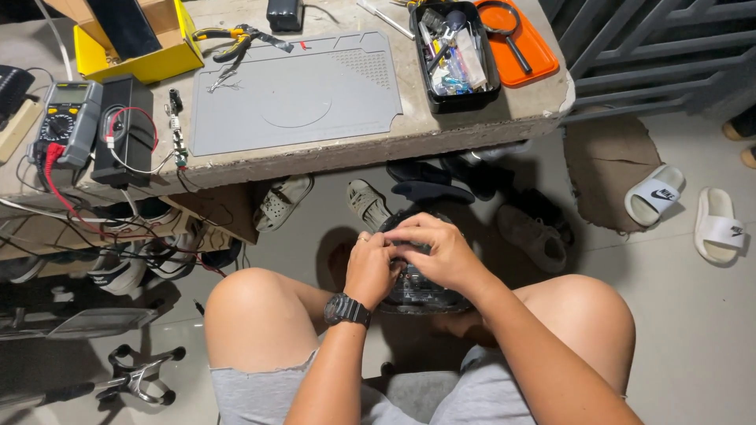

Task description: Unscrewing the back panel of a portable speaker using a precision screwdriver.

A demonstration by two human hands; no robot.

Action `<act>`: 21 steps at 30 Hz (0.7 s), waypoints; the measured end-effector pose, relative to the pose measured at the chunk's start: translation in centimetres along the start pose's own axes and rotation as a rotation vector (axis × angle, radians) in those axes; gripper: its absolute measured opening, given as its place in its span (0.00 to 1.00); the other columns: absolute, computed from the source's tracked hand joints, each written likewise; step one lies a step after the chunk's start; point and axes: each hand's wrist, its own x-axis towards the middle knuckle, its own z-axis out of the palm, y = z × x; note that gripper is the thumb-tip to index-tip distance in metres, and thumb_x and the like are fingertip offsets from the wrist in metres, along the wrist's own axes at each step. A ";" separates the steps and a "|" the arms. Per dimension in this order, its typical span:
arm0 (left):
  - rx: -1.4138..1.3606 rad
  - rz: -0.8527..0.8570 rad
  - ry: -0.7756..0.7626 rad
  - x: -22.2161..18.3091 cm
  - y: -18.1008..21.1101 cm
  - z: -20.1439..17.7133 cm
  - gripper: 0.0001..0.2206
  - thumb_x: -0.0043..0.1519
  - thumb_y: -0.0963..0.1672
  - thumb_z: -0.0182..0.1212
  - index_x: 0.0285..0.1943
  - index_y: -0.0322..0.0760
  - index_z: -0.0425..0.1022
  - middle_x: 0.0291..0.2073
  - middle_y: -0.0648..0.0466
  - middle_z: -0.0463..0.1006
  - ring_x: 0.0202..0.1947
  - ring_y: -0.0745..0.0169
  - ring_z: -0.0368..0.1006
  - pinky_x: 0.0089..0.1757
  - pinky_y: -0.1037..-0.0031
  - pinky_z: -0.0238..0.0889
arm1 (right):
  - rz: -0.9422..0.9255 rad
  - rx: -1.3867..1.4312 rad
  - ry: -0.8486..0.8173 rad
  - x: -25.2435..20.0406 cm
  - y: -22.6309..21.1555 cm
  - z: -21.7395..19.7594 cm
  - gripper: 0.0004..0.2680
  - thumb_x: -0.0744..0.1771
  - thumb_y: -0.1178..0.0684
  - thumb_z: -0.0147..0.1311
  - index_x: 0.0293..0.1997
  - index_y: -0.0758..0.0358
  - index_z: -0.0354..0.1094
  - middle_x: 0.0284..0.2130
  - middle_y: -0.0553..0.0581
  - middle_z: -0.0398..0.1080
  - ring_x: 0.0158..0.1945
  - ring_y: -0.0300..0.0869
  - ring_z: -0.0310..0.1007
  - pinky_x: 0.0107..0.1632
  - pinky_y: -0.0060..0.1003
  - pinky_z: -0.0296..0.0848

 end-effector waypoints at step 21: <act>-0.104 -0.056 0.071 0.5 3.0 -5.2 0.09 0.71 0.52 0.70 0.44 0.50 0.83 0.36 0.57 0.80 0.45 0.51 0.80 0.49 0.62 0.77 | 0.112 0.051 0.271 0.5 1.5 -2.4 0.12 0.70 0.59 0.67 0.61 0.54 0.85 0.40 0.54 0.85 0.44 0.43 0.89 0.47 0.36 0.88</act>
